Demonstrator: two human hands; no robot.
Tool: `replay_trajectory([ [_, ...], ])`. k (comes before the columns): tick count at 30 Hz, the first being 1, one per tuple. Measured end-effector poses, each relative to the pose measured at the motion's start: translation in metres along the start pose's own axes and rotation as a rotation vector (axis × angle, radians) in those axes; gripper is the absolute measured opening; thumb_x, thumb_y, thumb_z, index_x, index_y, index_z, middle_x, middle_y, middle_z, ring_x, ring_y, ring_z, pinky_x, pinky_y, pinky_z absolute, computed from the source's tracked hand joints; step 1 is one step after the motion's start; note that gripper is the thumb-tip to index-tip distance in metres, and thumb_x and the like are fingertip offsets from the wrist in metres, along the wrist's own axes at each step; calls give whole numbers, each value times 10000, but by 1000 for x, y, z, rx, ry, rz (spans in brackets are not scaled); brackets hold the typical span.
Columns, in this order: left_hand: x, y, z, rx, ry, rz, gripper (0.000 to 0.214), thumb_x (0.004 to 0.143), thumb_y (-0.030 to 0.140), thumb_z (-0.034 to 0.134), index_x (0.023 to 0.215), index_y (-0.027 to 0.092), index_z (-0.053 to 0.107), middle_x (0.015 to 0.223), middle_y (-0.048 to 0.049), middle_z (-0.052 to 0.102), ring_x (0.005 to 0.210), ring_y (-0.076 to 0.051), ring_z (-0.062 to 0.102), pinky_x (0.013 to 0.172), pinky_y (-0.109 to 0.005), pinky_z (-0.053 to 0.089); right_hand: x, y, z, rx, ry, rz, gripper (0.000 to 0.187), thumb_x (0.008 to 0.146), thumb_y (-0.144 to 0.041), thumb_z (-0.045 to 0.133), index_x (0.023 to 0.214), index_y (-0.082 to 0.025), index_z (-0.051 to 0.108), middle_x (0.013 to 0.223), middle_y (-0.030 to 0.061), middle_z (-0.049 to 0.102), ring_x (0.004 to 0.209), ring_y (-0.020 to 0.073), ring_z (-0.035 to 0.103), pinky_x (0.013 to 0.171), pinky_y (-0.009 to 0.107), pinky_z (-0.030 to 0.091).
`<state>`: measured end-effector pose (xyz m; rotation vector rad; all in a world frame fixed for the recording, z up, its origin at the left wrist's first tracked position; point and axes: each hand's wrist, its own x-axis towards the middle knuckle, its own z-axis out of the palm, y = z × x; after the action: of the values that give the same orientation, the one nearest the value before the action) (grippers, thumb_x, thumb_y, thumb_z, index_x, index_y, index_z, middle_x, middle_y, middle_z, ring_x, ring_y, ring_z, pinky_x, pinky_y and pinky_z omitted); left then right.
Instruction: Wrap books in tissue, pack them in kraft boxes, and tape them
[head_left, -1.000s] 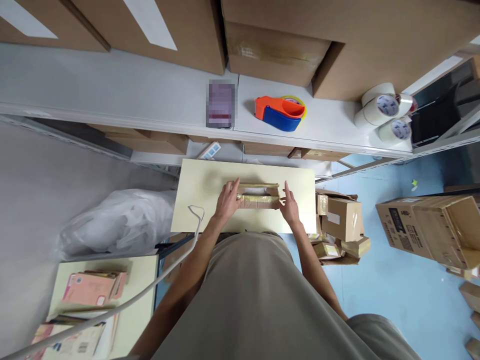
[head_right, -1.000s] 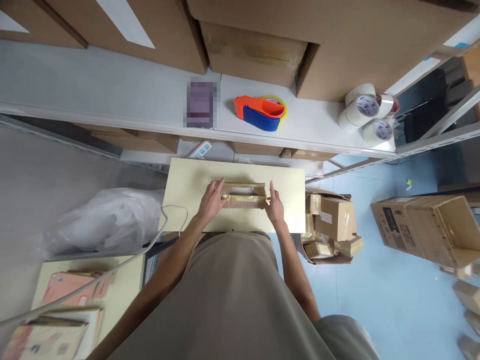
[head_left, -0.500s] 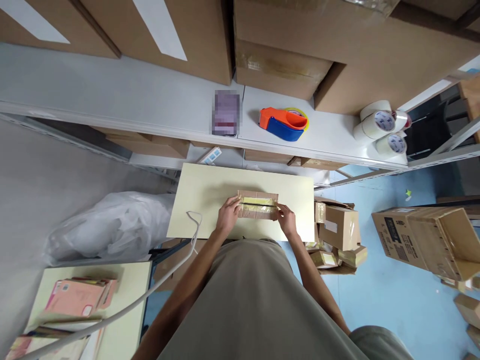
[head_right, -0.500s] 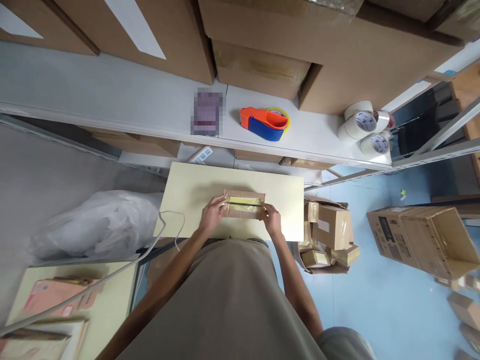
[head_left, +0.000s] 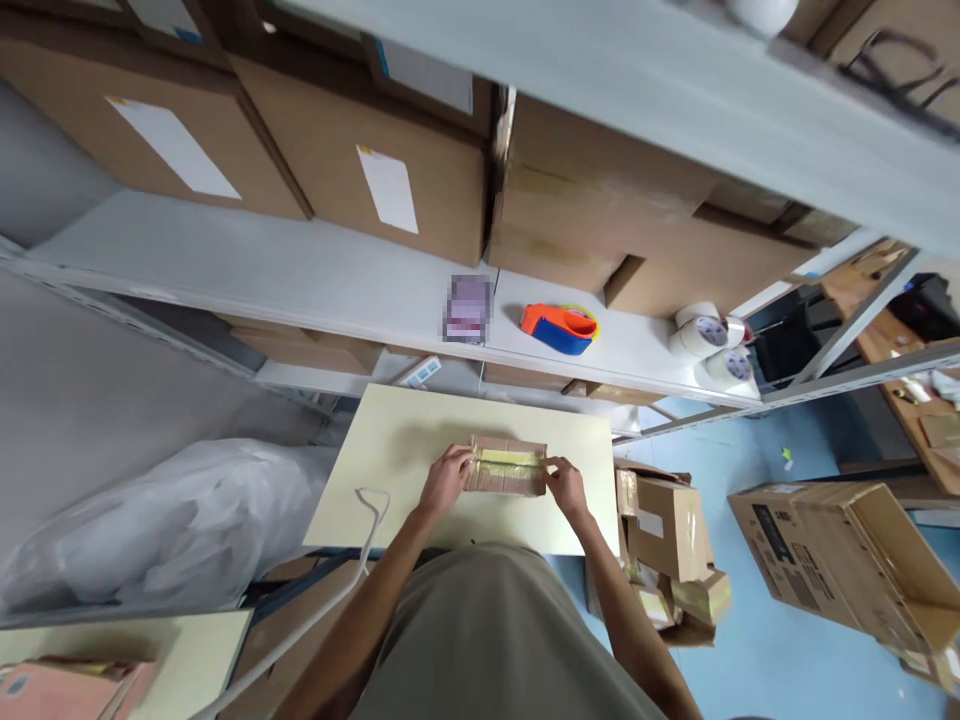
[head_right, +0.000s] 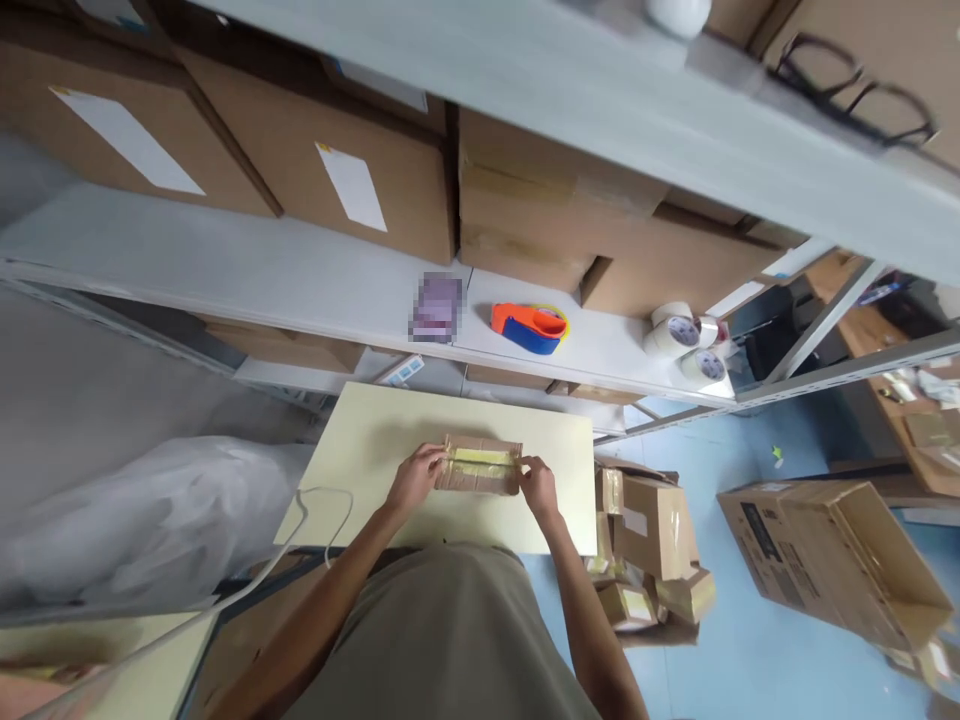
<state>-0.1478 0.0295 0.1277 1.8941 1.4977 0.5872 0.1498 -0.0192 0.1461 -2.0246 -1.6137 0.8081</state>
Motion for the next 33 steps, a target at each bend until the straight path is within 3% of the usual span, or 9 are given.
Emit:
replay_trajectory([
  [4,24,21,-14,91,44,86,232,869,141,786,1088,201,833,1294,-141,759,1248,-348,719,1135,-507,596,30,-40,-39,-131,212,-258,225,1029,-329,662,1159,-203,797,1225,138,785,1039,280,803,898,375,647],
  [7,61,57,-39,66,165,213,247,923,160,751,1153,214,820,1310,-130,749,1270,-334,692,1174,-534,564,72,-92,-86,-239,423,-457,385,1104,-424,589,1383,-185,704,1362,180,736,1305,325,691,1123,470,557],
  [9,88,87,-61,13,255,299,291,966,119,674,1201,226,806,1284,-108,752,1212,-295,703,1160,-510,568,104,-127,-114,-346,483,-514,469,1115,-443,566,1495,-174,619,1472,203,679,1377,340,624,1174,506,497],
  [13,121,141,-99,-73,410,407,290,1019,113,610,1198,237,801,1158,-87,758,1129,-269,697,1053,-446,595,158,-175,-143,-528,427,-414,566,1074,-452,632,1503,-90,560,1452,267,681,1346,380,619,1180,520,436],
  [17,118,165,-115,-122,467,467,246,1042,130,607,1165,238,790,1082,-73,762,1069,-256,694,977,-406,595,180,-196,-143,-675,274,-248,549,1076,-435,660,1462,-57,559,1335,276,752,1280,366,685,1173,464,420],
  [23,85,149,-116,-239,528,482,175,1036,160,649,1141,236,766,1066,-54,790,1065,-244,721,995,-394,600,155,-205,-135,-824,198,-161,568,1111,-477,634,1475,-62,497,1221,267,793,1154,359,768,1036,403,520],
  [29,51,114,-122,-347,538,383,299,1036,143,576,1277,249,720,1154,-57,783,1095,-224,745,1025,-374,607,85,-191,-113,-803,187,-299,562,1122,-537,587,1459,-101,477,1175,239,801,1101,376,790,911,428,604],
  [33,29,98,-126,-441,505,283,305,1057,245,579,1340,248,692,1262,-80,744,1121,-222,734,1045,-375,613,35,-180,-97,-689,173,-359,534,1111,-575,573,1403,-131,522,1173,235,793,1054,379,801,882,450,630],
])
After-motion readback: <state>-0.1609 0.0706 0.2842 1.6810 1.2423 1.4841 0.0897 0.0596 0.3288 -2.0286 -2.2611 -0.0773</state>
